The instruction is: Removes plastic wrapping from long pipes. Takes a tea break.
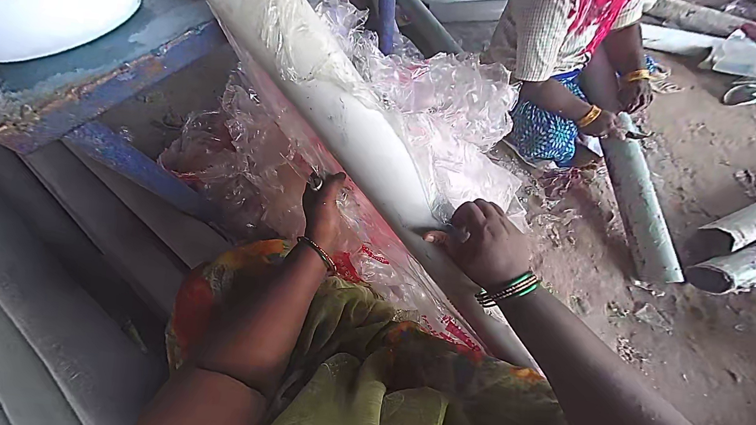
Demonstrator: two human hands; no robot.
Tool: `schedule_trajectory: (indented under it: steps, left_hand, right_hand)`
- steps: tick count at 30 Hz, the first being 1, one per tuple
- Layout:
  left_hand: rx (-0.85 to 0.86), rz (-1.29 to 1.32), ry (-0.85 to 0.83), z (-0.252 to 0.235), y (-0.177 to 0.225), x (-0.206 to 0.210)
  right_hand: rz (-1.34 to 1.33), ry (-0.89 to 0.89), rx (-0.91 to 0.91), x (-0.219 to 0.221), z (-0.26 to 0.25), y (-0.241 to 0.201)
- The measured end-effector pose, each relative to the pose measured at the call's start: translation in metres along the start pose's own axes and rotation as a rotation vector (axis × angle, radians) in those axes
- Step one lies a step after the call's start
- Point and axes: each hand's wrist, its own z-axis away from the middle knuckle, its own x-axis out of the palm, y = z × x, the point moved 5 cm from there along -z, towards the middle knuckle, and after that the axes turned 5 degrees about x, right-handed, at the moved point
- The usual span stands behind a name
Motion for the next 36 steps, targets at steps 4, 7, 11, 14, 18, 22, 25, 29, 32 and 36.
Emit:
schedule_trajectory:
  steps: [4, 7, 11, 14, 18, 22, 25, 29, 32, 36]
  left_hand:
    - [0.009, 0.005, -0.004, 0.000, -0.001, -0.002]
    - [-0.002, -0.013, 0.004, -0.001, 0.000, -0.004]
    - [0.008, -0.036, 0.023, -0.001, 0.006, -0.008]
    - [0.007, -0.055, 0.028, -0.001, 0.007, -0.008]
    - [0.037, -0.047, 0.019, -0.003, 0.005, -0.009]
    - [0.054, -0.048, 0.030, -0.001, 0.007, -0.005]
    - [0.071, -0.046, 0.041, 0.000, 0.005, -0.003]
    - [0.042, -0.091, 0.036, 0.002, 0.008, -0.003]
    - [0.052, -0.081, 0.045, 0.001, 0.007, -0.002]
    - [0.024, -0.069, 0.053, 0.001, 0.008, -0.001]
  right_hand:
    - [-0.034, -0.010, -0.098, 0.005, -0.008, 0.000]
    - [-0.157, 0.004, -0.104, 0.003, -0.009, 0.004]
    - [-0.413, -0.038, 0.191, 0.001, -0.013, 0.023]
    - [-0.692, 0.057, 0.566, -0.008, -0.015, 0.063]
    - [-0.542, -0.006, 0.706, -0.045, -0.002, 0.110]
    - [-0.368, -0.136, 0.667, -0.050, 0.009, 0.114]
    - [-0.359, -0.206, 0.650, -0.047, 0.009, 0.105]
    - [-0.347, -0.253, 0.620, -0.042, 0.004, 0.105]
    - [-0.303, -0.198, 0.558, -0.043, 0.001, 0.102]
    - [-0.193, -0.159, 0.495, -0.049, 0.001, 0.096]
